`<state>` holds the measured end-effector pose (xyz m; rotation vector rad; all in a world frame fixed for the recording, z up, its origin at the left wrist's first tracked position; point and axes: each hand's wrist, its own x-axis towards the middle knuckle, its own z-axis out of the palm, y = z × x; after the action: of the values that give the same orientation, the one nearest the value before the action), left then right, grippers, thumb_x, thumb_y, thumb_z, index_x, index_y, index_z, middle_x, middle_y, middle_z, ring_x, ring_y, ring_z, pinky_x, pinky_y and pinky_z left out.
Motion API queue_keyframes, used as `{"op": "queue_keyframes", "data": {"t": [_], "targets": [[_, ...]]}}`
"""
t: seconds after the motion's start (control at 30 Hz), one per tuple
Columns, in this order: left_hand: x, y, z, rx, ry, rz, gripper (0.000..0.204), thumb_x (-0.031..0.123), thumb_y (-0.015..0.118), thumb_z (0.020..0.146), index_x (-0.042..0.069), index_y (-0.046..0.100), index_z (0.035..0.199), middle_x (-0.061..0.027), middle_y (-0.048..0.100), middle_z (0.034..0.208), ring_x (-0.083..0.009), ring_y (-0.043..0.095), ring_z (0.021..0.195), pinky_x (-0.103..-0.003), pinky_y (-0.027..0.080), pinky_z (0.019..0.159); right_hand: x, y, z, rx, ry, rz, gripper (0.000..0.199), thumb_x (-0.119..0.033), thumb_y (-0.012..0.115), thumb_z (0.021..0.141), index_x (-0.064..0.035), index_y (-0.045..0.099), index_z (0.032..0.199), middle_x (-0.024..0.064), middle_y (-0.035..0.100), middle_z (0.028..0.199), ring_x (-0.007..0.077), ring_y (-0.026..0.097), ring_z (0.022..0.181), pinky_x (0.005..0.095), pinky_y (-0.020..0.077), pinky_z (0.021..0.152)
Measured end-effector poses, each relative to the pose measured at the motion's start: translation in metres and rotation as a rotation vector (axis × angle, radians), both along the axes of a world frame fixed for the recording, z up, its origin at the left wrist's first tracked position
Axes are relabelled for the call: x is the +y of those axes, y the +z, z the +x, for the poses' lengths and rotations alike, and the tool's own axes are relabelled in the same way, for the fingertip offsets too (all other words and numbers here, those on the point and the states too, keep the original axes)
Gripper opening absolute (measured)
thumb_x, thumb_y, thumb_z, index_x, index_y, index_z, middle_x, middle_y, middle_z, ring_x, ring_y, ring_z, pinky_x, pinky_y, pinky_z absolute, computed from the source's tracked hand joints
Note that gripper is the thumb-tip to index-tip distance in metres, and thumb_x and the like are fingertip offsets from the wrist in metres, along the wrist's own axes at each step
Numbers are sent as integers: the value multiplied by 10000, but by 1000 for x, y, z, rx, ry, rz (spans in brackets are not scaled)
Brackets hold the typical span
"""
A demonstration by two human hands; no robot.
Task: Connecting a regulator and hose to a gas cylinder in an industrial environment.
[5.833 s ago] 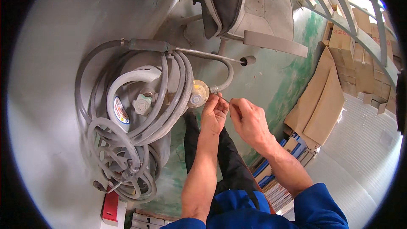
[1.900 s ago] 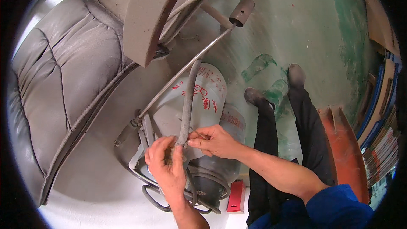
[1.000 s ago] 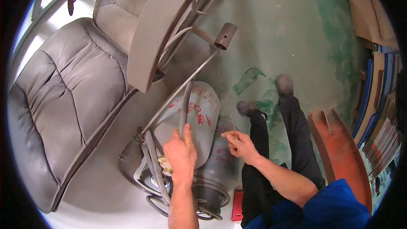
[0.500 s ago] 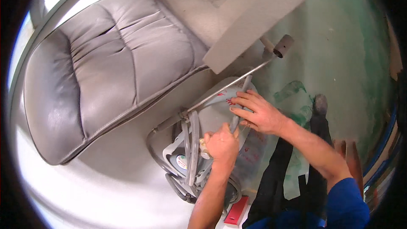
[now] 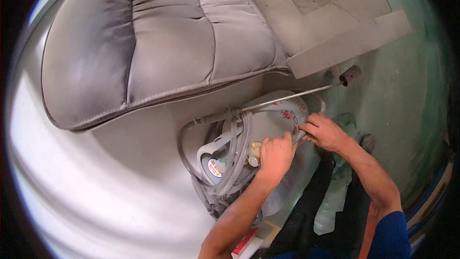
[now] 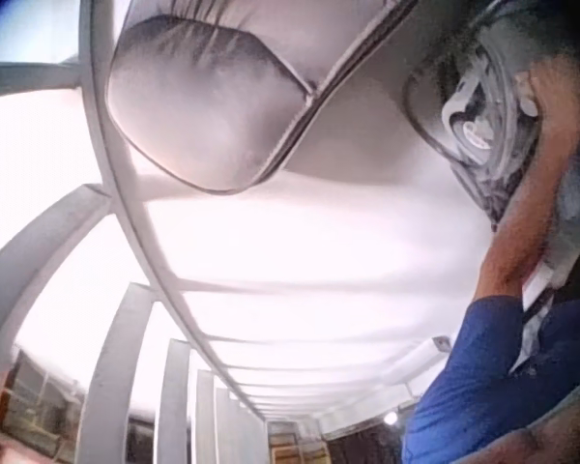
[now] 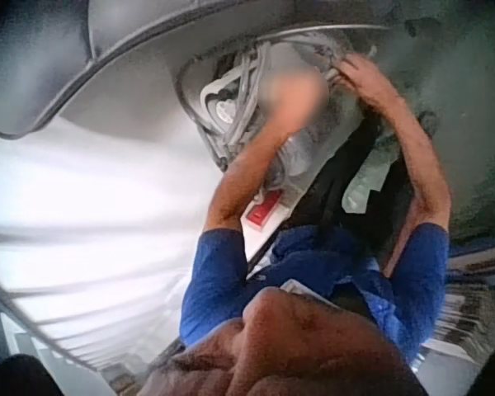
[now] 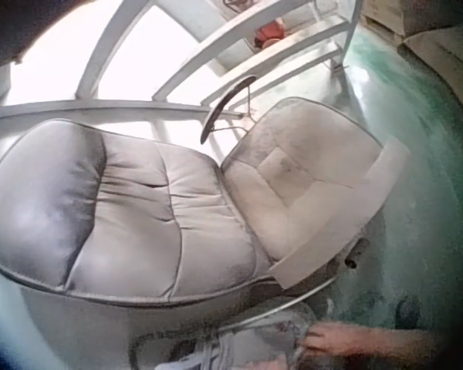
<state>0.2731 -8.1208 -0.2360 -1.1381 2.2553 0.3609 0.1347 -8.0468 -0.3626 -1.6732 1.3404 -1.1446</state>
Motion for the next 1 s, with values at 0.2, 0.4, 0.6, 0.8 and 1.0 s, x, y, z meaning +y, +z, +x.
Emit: {"op": "queue_keyframes", "data": {"t": [0.2,0.4,0.6,0.8,1.0], "targets": [[74,17,25,593,151,-223,396,135,680,843,-13,557,1188,-198,550,1242,-352,530,1177,-446,414,995,-8,12,-7,73,49,7,416,-205,723,757,-82,576,1126,94,552,939,302,552,938,423,450,853],[122,-23,58,1058,1333,476,536,121,629,915,-2,411,1390,-140,477,1395,-242,497,1248,-356,438,980,0,12,-2,118,-23,30,457,-188,730,753,-77,561,1163,109,569,944,318,562,918,434,468,809],[100,-48,71,1716,1739,869,510,342,585,932,108,436,1360,-100,459,1389,-269,396,1322,-436,351,1014,25,25,19,105,-82,239,463,-165,709,801,-70,546,1223,133,583,924,325,589,841,424,492,738],[88,-47,65,1759,1721,890,391,270,600,899,135,513,1255,-69,506,1326,-248,409,1302,-424,356,1009,15,44,8,315,-38,-27,513,-169,671,791,-80,525,1275,142,565,1146,319,561,1064,448,472,882],[99,-46,77,1679,1671,851,501,131,584,816,118,501,1310,-56,516,1323,-222,433,1272,-434,346,1019,-3,75,51,613,63,-265,476,-220,549,801,-54,539,1247,140,551,1149,289,547,1056,475,424,935]]}}
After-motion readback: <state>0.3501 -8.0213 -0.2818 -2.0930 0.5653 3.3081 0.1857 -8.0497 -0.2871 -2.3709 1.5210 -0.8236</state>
